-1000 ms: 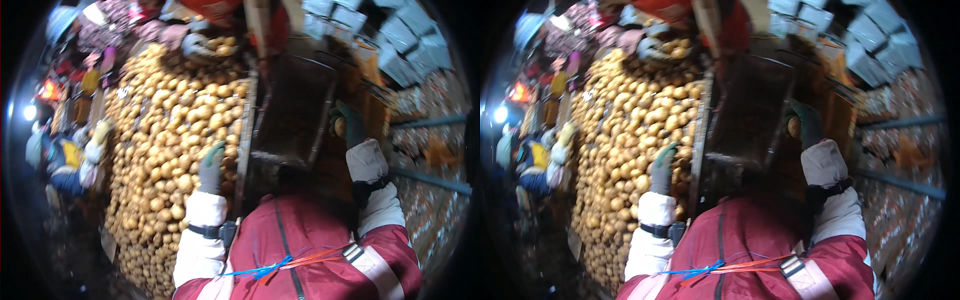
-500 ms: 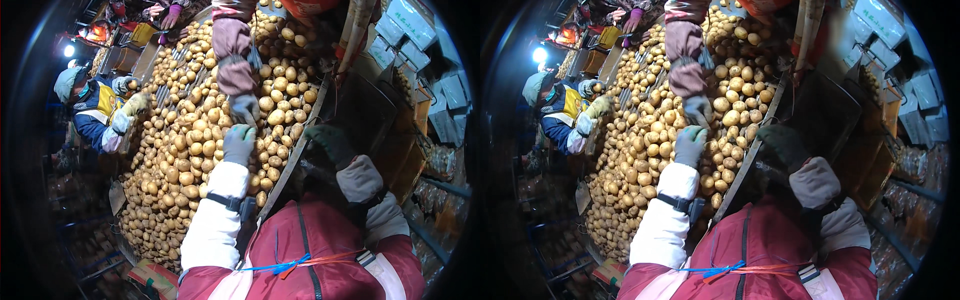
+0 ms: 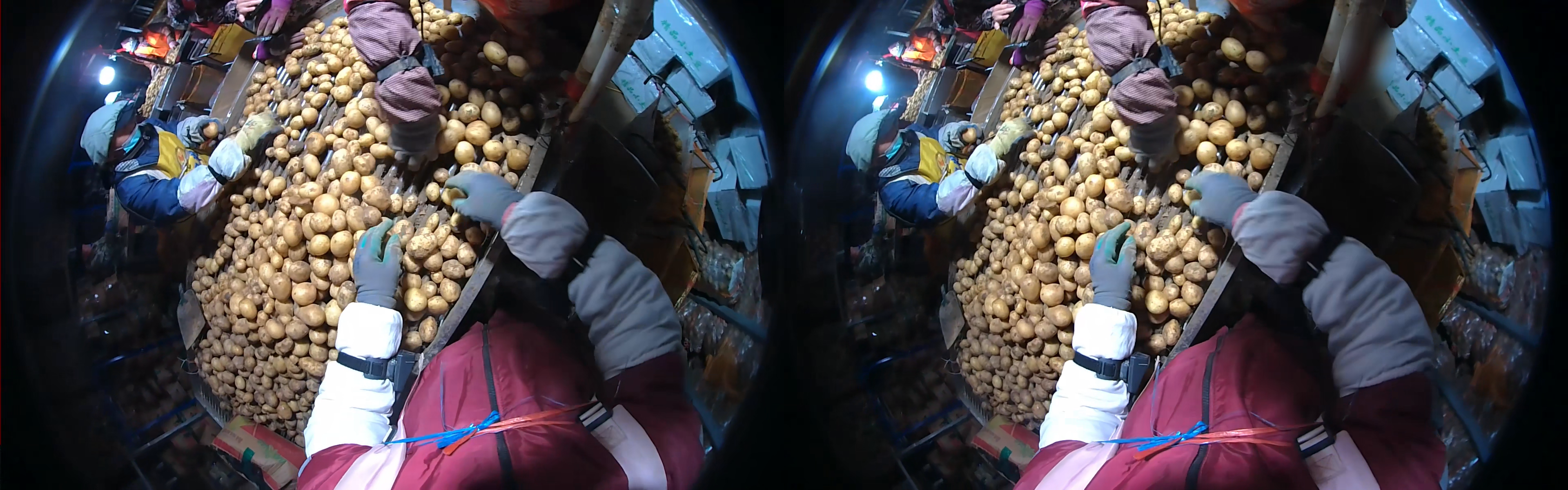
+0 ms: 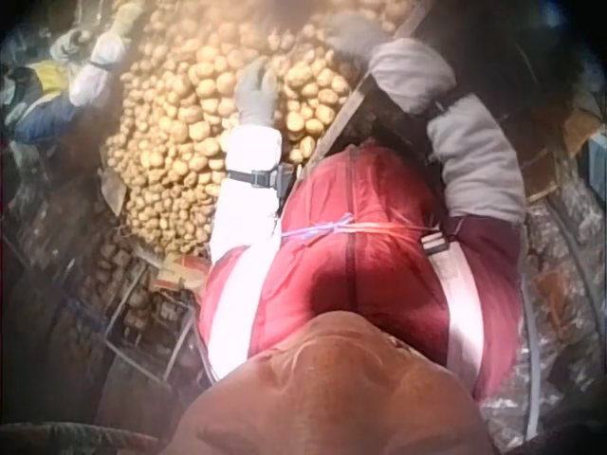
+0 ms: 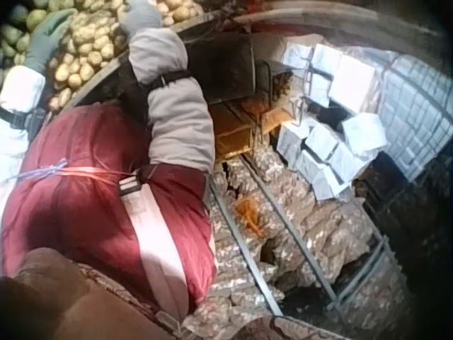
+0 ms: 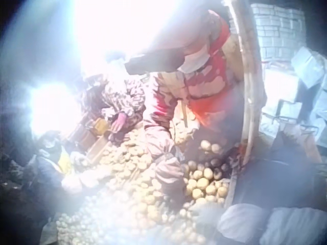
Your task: Sorting potatoes from a large pile into containers or onto a sorting mechanism.
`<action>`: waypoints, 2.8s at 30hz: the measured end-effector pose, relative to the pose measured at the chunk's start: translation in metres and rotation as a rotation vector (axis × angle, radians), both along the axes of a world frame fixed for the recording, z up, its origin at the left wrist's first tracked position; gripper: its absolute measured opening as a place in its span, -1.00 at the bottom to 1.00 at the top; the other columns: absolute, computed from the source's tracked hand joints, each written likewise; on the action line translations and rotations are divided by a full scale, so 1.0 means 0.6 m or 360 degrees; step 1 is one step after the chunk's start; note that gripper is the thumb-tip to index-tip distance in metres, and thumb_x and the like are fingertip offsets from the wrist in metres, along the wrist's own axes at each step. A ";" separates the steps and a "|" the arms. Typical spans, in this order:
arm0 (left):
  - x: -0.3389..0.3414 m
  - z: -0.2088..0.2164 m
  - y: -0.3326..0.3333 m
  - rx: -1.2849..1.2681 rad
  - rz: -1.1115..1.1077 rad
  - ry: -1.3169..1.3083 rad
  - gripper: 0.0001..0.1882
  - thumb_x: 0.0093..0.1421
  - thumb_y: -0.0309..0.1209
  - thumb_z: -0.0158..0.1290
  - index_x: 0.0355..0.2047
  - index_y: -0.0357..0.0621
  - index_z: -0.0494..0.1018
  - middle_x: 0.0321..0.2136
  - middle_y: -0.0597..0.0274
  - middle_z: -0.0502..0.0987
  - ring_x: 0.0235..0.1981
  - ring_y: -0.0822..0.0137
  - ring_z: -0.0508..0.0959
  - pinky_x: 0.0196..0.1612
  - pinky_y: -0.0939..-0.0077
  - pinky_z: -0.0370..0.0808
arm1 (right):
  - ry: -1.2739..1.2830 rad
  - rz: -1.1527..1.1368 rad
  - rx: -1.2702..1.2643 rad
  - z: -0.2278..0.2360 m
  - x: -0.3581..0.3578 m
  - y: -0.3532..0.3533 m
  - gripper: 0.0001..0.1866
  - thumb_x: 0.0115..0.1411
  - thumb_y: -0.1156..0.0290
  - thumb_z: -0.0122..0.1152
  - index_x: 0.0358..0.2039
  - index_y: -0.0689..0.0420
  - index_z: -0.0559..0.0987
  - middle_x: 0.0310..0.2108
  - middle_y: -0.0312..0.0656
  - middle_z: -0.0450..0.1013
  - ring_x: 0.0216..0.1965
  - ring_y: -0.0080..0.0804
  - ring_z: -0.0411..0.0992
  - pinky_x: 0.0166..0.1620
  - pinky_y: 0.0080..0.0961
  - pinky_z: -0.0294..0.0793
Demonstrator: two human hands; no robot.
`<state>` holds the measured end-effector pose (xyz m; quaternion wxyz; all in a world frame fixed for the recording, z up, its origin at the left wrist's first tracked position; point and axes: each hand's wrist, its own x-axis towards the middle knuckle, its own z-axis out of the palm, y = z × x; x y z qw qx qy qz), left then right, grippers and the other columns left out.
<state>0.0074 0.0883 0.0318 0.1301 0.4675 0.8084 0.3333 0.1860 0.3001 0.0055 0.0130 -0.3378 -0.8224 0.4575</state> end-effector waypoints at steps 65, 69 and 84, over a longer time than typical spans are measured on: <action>0.008 0.009 0.021 0.0037 0.0117 -0.0340 -0.60 0.21 -0.41 0.12 0.07 -0.12 0.50 -0.06 0.01 0.56 -0.02 0.13 0.55 0.07 0.34 0.47 | -0.0347 -0.0045 0.0430 -0.055 -0.021 0.178 -0.62 0.10 0.27 0.31 -0.06 0.08 0.59 -0.17 -0.06 0.56 -0.13 -0.06 0.54 -0.06 -0.24 0.52; 0.014 -0.019 0.135 -0.0049 -0.0111 -0.0067 -0.61 0.21 -0.36 0.13 0.06 -0.02 0.50 -0.02 0.01 0.54 0.02 0.04 0.53 0.10 0.29 0.46 | 0.0491 -0.0451 -0.1035 -0.064 0.023 0.189 -0.66 0.16 0.32 0.34 -0.09 0.21 0.63 -0.27 -0.33 0.56 -0.25 -0.58 0.47 -0.22 -0.59 0.50; -0.046 -0.129 0.339 -0.0179 -0.0282 -0.0091 -0.51 0.03 -0.36 0.19 0.03 0.05 0.54 -0.05 0.05 0.55 -0.06 0.13 0.58 0.07 0.36 0.49 | 0.1224 -0.0690 -0.2263 -0.036 0.129 0.077 -0.58 0.36 0.17 0.12 0.01 0.27 0.52 -0.24 -0.06 0.54 -0.28 -0.20 0.59 -0.20 -0.27 0.64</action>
